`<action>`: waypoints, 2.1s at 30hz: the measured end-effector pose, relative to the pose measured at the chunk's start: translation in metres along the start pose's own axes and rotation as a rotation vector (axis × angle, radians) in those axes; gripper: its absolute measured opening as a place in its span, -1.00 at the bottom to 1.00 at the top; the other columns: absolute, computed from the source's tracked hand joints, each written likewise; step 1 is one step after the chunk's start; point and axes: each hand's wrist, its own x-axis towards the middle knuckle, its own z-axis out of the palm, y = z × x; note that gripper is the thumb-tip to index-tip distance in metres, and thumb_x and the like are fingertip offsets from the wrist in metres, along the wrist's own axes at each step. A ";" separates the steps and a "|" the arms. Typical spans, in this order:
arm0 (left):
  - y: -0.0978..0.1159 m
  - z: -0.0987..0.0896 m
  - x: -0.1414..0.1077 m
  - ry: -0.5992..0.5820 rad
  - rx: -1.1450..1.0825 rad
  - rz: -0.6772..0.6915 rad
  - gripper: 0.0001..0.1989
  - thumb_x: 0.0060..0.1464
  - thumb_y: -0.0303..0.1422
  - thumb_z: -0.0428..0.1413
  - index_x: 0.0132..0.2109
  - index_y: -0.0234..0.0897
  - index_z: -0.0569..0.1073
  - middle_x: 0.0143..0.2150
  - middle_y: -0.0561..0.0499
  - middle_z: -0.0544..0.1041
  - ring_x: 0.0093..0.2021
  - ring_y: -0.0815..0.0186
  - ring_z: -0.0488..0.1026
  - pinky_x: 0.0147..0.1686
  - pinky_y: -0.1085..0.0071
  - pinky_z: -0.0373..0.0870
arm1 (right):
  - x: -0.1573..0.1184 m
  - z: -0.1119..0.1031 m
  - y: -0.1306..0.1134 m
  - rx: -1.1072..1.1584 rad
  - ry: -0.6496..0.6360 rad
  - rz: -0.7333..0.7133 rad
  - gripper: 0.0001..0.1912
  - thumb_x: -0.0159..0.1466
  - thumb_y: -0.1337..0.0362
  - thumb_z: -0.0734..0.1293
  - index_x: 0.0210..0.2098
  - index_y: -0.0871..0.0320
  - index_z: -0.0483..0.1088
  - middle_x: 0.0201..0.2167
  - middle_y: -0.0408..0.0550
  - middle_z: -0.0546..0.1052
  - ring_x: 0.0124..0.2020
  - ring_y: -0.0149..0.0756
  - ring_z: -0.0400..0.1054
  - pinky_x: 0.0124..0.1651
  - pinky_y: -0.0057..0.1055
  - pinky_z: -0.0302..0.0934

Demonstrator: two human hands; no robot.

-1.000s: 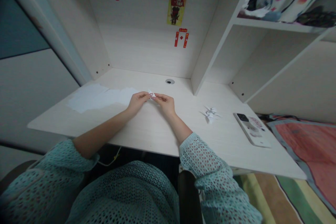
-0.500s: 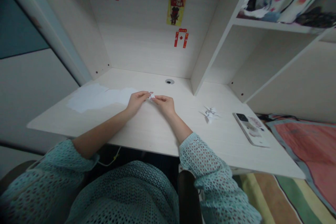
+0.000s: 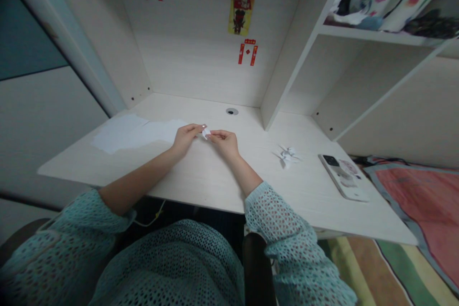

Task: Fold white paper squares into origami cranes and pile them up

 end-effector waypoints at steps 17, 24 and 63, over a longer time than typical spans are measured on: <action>0.005 0.004 -0.002 -0.095 -0.082 -0.065 -0.69 -0.22 -0.16 0.26 -0.41 -0.34 0.49 -0.37 -0.07 0.57 -0.31 0.25 0.47 -0.27 0.38 0.32 | -0.003 -0.008 -0.006 -0.385 0.064 -0.419 -0.60 0.03 0.08 0.42 -0.15 0.04 0.50 -0.29 -0.04 0.52 -0.29 -0.27 0.35 -0.22 -0.31 0.28; 0.004 0.004 -0.001 -0.117 -0.090 -0.061 -0.68 -0.23 -0.14 0.27 -0.42 -0.34 0.49 -0.39 -0.07 0.56 -0.31 0.24 0.47 -0.26 0.36 0.34 | -0.004 -0.011 -0.003 -0.484 0.099 -0.464 -0.67 0.09 0.13 0.39 -0.14 0.02 0.50 -0.32 -0.06 0.53 -0.29 -0.24 0.35 -0.11 -0.23 0.25; 0.000 0.001 0.002 -0.170 -0.169 -0.026 -0.65 -0.09 -0.19 0.20 -0.20 -0.38 0.55 -0.24 -0.13 0.58 -0.23 0.22 0.51 -0.12 0.30 0.39 | -0.002 -0.008 -0.004 -0.277 0.113 -0.347 -0.72 0.06 0.11 0.38 -0.29 0.14 0.51 -0.35 -0.05 0.57 -0.40 -0.31 0.37 -0.26 -0.35 0.25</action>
